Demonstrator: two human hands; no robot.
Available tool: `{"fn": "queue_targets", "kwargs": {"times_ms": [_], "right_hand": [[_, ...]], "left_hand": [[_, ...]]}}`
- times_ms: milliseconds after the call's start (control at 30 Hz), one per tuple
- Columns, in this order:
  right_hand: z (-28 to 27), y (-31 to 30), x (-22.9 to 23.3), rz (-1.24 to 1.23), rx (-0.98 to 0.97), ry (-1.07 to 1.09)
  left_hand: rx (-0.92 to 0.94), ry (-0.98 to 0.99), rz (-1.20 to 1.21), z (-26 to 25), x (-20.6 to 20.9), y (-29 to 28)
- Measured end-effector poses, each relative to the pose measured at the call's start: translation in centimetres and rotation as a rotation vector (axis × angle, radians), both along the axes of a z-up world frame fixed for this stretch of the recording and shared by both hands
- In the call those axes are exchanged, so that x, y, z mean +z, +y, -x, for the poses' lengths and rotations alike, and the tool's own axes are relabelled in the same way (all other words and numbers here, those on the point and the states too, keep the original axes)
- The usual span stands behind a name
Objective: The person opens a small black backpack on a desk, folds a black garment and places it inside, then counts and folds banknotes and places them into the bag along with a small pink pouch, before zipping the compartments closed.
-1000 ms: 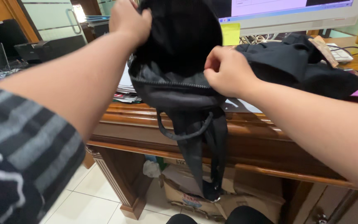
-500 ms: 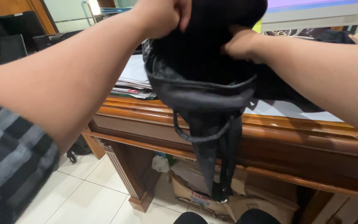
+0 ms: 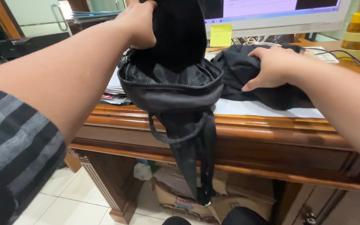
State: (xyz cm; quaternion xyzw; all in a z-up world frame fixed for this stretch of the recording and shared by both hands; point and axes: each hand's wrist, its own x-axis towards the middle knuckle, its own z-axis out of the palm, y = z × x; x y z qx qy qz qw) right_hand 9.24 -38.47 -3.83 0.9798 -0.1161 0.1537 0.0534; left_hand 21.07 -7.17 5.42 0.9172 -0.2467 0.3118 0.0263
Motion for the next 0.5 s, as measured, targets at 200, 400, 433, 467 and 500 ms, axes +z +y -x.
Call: {"fn": "queue_targets", "kwargs": {"times_ms": [200,400,433,467,500], "right_hand": [[-3.1,-4.9,-1.2,-0.305,0.141,-0.386],[-3.4,-5.8,1.3,-0.778,0.165,-0.439],[-3.0,-5.2,1.4,-0.570,0.149,-0.434],[-2.9,-4.3,1.4,-0.362,0.133,-0.426],[-2.7,-3.4,1.6,-0.157,0.116,-0.421]], "left_hand": [[0.070,0.012,0.022,1.8,-1.7,-1.3],[0.000,0.022,-0.176,4.4,-8.3,-2.6],[0.005,0.079,-0.185,4.6,-9.2,-2.5],[0.010,0.136,-0.194,4.7,-9.9,-2.5],[0.014,0.186,-0.206,4.6,-10.1,-2.5]]}}
